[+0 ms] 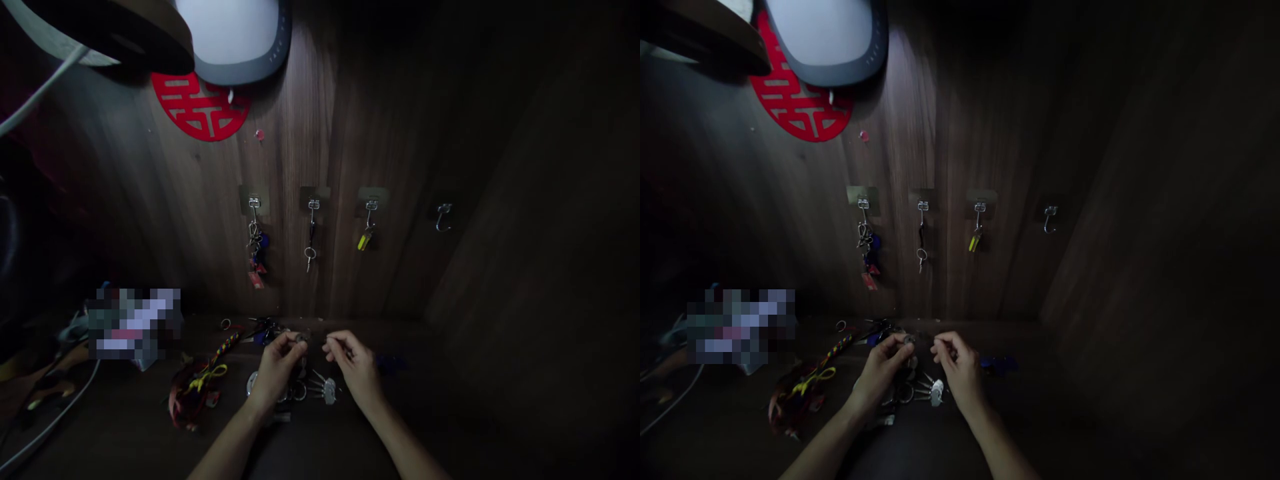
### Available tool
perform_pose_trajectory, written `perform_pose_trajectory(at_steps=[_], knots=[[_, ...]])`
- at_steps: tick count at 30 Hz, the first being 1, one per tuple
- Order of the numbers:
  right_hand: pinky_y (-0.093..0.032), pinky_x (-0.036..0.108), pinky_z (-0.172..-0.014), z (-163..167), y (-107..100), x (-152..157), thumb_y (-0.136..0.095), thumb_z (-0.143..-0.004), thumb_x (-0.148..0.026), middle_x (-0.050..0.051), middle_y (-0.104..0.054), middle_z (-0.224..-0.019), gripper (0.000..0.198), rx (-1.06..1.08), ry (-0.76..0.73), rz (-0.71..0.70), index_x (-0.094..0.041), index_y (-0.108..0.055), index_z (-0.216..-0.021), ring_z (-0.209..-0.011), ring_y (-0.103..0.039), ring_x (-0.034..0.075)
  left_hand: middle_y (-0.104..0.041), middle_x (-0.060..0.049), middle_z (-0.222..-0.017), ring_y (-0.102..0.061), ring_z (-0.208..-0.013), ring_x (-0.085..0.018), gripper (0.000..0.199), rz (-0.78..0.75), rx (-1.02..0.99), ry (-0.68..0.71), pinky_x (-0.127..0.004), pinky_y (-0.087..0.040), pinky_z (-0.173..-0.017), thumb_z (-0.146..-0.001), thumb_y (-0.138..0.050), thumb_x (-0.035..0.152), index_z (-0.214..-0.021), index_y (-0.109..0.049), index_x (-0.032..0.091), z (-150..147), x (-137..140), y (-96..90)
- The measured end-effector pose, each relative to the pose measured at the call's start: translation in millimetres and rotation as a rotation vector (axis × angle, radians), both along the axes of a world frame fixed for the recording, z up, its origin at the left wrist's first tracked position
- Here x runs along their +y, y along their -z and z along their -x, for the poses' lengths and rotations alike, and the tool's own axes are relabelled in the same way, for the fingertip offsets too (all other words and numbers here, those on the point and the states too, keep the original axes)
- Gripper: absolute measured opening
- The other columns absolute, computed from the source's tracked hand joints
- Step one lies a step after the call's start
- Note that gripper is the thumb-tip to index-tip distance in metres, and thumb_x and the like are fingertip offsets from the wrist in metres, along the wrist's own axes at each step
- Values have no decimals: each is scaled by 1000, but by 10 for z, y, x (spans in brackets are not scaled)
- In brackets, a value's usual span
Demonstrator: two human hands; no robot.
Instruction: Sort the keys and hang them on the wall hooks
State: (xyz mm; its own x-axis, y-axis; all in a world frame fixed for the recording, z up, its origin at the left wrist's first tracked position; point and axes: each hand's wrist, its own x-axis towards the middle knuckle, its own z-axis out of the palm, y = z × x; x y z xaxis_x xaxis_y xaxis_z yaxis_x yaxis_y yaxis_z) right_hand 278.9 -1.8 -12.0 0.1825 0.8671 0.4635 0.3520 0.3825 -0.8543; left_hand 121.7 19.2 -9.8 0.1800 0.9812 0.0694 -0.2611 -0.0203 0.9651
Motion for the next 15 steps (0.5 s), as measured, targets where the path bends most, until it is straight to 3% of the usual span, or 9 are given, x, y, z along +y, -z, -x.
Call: perform_pose_trajectory(at_steps=[3, 7, 11, 15], knots=[[-47, 24, -49, 22, -2, 16, -53, -80, -48, 2, -64, -61, 30, 161, -55, 69, -18, -56, -76, -50, -58, 13, -53, 4, -59, -45, -54, -9, 36, -9, 9, 44, -19, -35, -52, -62, -72, 47, -76, -62, 15, -7, -24, -36], [-45, 23, -48, 36, 20, 31, -54, -79, -50, 0, -60, -58, 31, 217, -89, 112, -19, -54, -78, -48, -56, 12, -50, 5, -57, -42, -53, -8, 33, -18, 58, 150, -19, -33, -52, -65, -69, 47, -69, -61, 16, -19, -70, -95], [-46, 24, -53, 33, 38, 35, -52, -81, -48, 0, -61, -61, 30, 120, -75, 113, -19, -55, -76, -56, -58, 15, -49, 5, -58, -41, -53, -9, 32, 8, 42, 189, -19, -32, -52, -65, -69, 47, -69, -60, 17, -31, -97, -118], [-48, 26, -65, 26, 34, 20, -51, -83, -38, 5, -66, -84, 21, -66, -3, -11, -20, -61, -87, -78, -61, 18, -47, 5, -58, -40, -53, -9, 32, 23, 30, 200, -19, -31, -52, -65, -69, 47, -68, -58, 17, -31, -96, -115]])
